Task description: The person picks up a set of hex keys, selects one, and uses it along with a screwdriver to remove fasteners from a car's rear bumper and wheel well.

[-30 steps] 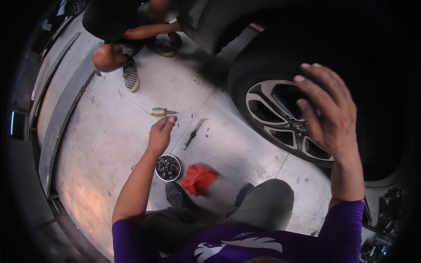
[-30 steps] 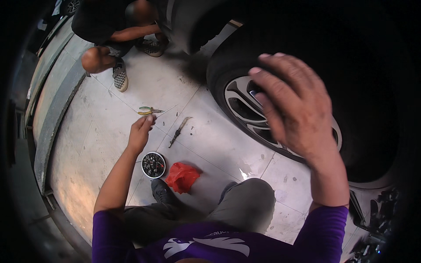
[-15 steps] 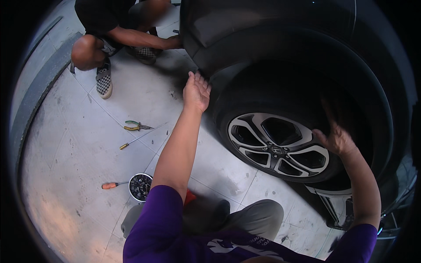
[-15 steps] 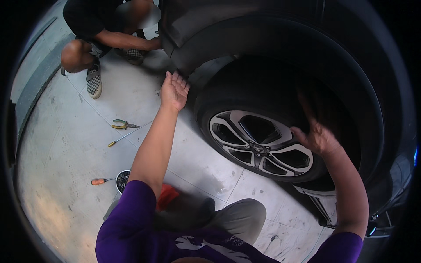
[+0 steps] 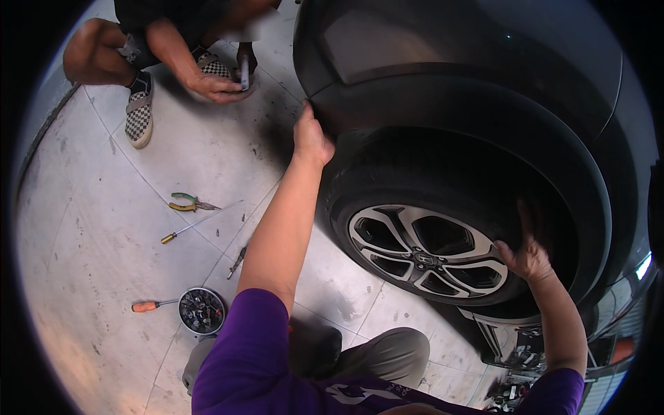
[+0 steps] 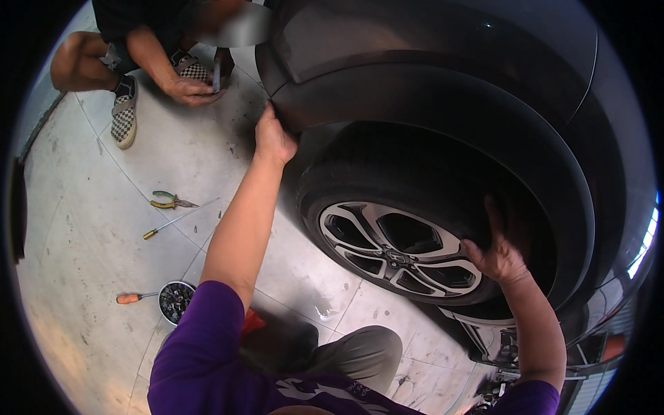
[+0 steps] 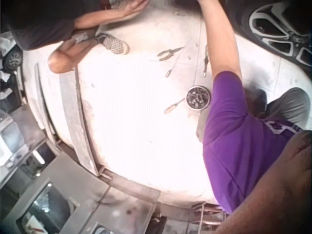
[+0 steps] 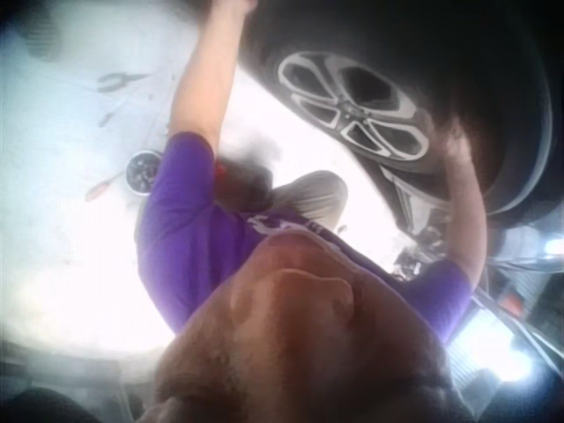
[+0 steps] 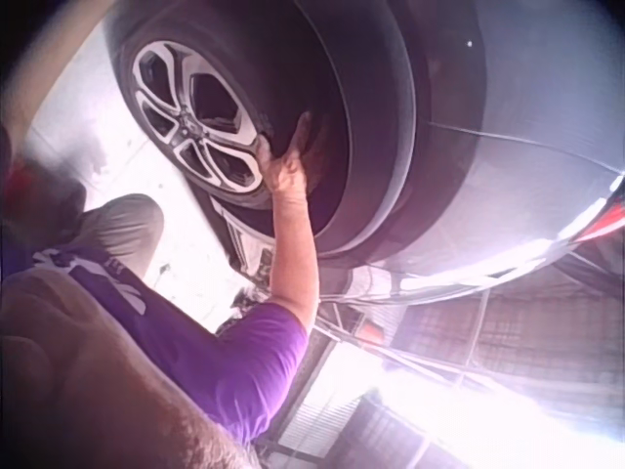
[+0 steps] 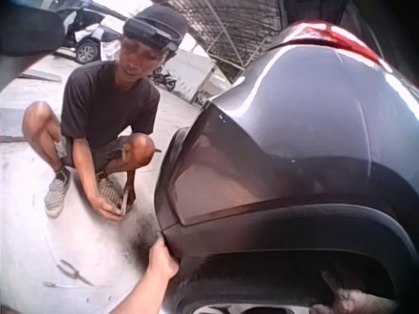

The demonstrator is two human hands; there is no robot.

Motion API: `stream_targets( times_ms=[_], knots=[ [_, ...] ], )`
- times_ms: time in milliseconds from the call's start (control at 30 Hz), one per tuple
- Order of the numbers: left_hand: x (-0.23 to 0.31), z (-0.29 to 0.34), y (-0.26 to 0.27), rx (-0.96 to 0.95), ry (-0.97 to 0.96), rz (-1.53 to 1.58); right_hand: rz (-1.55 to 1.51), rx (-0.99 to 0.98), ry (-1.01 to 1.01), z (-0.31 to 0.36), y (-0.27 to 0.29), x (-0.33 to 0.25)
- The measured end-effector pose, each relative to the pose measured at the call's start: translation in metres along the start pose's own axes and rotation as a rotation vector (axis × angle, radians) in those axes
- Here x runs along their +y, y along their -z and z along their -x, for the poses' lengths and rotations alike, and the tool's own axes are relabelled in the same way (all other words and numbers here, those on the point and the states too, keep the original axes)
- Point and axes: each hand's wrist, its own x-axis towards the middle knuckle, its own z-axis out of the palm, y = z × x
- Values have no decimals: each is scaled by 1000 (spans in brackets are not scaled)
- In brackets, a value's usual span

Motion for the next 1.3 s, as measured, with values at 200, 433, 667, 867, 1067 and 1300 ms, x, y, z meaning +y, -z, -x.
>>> stream_targets(
  times_ms=[200, 433, 667, 867, 1067, 1300],
  knots=[
    [1, 0, 3, 147, -42, -46, -47, 25, 22, -4, -10, 2],
    [-4, -8, 13, 181, -103, -63, -213, -24, -12, 9, -30, 15],
    [0, -15, 13, 184, -45, -235, -129, 60, 40, 19, -42, 24],
    [8, -7, 18, 157, -78, -378, -66, 23, 70, 14, -39, 27],
    [33, 28, 54, 30, 136, -1270, -70, 10, 36, 20, -51, 41],
    [232, 144, 113, -579, 412, -2260, -67, 62, 40, 13, -56, 41]
  ],
)
